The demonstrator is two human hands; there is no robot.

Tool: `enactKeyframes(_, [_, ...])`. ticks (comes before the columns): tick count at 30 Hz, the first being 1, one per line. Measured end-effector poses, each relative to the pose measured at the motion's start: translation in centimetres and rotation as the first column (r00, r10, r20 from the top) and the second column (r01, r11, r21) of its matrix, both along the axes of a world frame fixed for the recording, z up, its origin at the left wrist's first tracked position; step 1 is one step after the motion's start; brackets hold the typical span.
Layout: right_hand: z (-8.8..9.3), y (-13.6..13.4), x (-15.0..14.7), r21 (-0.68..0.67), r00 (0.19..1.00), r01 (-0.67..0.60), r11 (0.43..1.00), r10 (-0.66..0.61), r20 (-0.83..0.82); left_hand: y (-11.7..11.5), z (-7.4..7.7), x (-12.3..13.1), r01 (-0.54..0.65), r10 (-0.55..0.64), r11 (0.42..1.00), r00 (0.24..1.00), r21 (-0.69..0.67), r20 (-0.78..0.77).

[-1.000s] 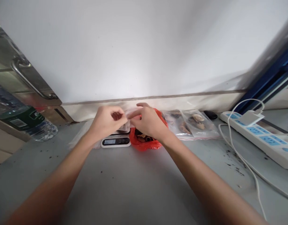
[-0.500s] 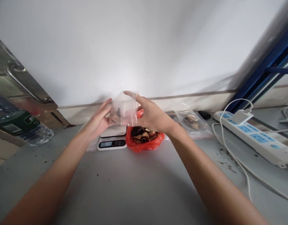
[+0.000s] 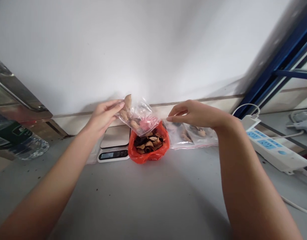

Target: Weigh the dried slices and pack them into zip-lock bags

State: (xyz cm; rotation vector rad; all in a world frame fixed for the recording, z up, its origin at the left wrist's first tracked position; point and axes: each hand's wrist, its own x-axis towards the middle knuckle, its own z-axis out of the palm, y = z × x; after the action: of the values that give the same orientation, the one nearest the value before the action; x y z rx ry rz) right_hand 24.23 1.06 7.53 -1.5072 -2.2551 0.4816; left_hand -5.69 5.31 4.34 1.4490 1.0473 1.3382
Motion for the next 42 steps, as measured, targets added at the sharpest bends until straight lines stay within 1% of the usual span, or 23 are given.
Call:
enactKeyframes(3, [-0.1,0.3,-0.4,-0.092,0.997,-0.058,0.994,0.062,0.044,0.2,1.5,1.3,0.037,-0.023,0.994,0.992,0.106,-0.126])
enactKeyframes(4, [-0.1,0.3,-0.6,-0.099,0.997,-0.067,0.993,0.071,0.04,0.1,2.1,1.7,0.061,-0.038,0.989,0.985,0.132,-0.17])
enactKeyframes(6, [-0.2,0.4,-1.0,-0.121,0.997,-0.061,0.991,0.065,0.035,-0.2,3.2,2.4,0.11,-0.07,0.981,0.969,0.16,-0.237])
enactKeyframes(9, [-0.4,0.5,-1.5,-0.194,0.999,-0.008,0.981,0.015,0.034,-0.9,4.5,3.2,0.16,-0.105,0.972,0.952,0.173,-0.288])
enactKeyframes(12, [-0.7,0.6,-1.8,-0.221,1.0,0.024,0.975,-0.022,0.015,-1.4,5.2,3.7,0.188,-0.129,0.966,0.946,0.179,-0.296])
enactKeyframes(13, [-0.8,0.6,-1.9,-0.214,1.0,0.009,0.977,-0.011,-0.007,-1.4,5.3,3.8,0.183,-0.13,0.967,0.953,0.179,-0.272])
enactKeyframes(15, [-1.2,0.7,-2.1,-0.178,0.995,-0.059,0.982,0.043,-0.09,-1.5,5.2,3.9,0.15,-0.119,0.972,0.977,0.181,-0.174])
enactKeyframes(17, [-1.6,0.8,-2.4,-0.134,0.972,-0.106,0.985,0.074,-0.224,-1.5,4.8,3.5,0.101,-0.095,0.979,0.995,0.179,-0.043])
enactKeyframes(18, [-1.8,0.8,-2.7,-0.123,0.949,-0.101,0.987,0.059,-0.309,-1.6,4.6,3.2,0.077,-0.081,0.982,0.997,0.174,0.018])
enactKeyframes(19, [-2.0,0.8,-2.9,-0.125,0.916,-0.084,0.989,0.027,-0.401,-1.6,4.3,2.7,0.053,-0.065,0.984,0.995,0.168,0.069])
enactKeyframes(21, [-2.4,0.9,-3.6,-0.148,0.805,-0.036,0.988,-0.059,-0.59,-1.9,3.4,1.5,0.011,-0.03,0.99,0.991,0.141,0.131])
enactKeyframes(23, [-2.5,0.9,-4.5,-0.163,0.68,-0.007,0.987,-0.115,-0.724,-2.3,2.4,0.0,-0.003,-0.008,0.996,0.992,0.092,0.122])
enactKeyframes(24, [-2.5,0.9,-5.0,-0.167,0.646,-0.002,0.986,-0.127,-0.753,-2.6,1.8,-0.8,0.018,-0.022,0.998,0.997,0.054,0.072])
enactKeyframes(25, [-2.5,0.7,-5.6,-0.173,0.636,-0.007,0.985,-0.129,-0.761,-2.9,1.2,-1.5,0.037,-0.037,0.999,0.999,0.022,0.002])
enactKeyframes(27, [-2.4,0.3,-7.2,-0.198,0.666,-0.058,0.979,-0.11,-0.738,-3.5,0.1,-2.9,0.025,-0.02,0.999,0.988,0.028,-0.152])
enactKeyframes(29, [-2.4,-0.3,-9.0,-0.226,0.688,-0.123,0.966,-0.081,-0.721,-4.0,-0.9,-4.0,-0.02,0.044,0.995,0.968,0.1,-0.247])
enactKeyframes(32, [-2.9,-1.1,-11.9,-0.28,0.697,-0.183,0.942,-0.076,-0.713,-4.8,-1.9,-5.8,-0.137,0.175,0.978,0.951,0.159,-0.254])
enactKeyframes(34, [-3.4,-1.2,-13.6,-0.3,0.703,-0.182,0.936,-0.089,-0.706,-5.3,-2.3,-7.4,-0.231,0.259,0.962,0.937,0.143,-0.233])
enactKeyframes(35, [-3.5,-1.1,-14.3,-0.29,0.706,-0.165,0.943,-0.093,-0.702,-5.5,-2.5,-8.4,-0.269,0.293,0.954,0.928,0.131,-0.23])
enactKeyframes(36, [-3.6,-1.0,-15.0,-0.264,0.712,-0.132,0.955,-0.094,-0.696,-5.7,-2.8,-9.4,-0.301,0.322,0.946,0.918,0.121,-0.231])
enactKeyframes(38, [-3.5,-0.5,-16.3,-0.164,0.75,-0.04,0.986,-0.079,-0.657,-6.0,-3.4,-11.8,-0.356,0.368,0.93,0.896,0.096,-0.246])
enactKeyframes(40, [-3.1,0.1,-17.8,-0.002,0.819,0.027,1.0,-0.023,-0.574,-6.1,-4.2,-14.4,-0.429,0.43,0.901,0.867,0.06,-0.251])
enactKeyframes(42, [-2.7,0.6,-19.7,0.206,0.891,0.015,0.978,0.081,-0.447,-6.1,-5.1,-16.9,-0.505,0.491,0.863,0.84,-0.001,-0.229])
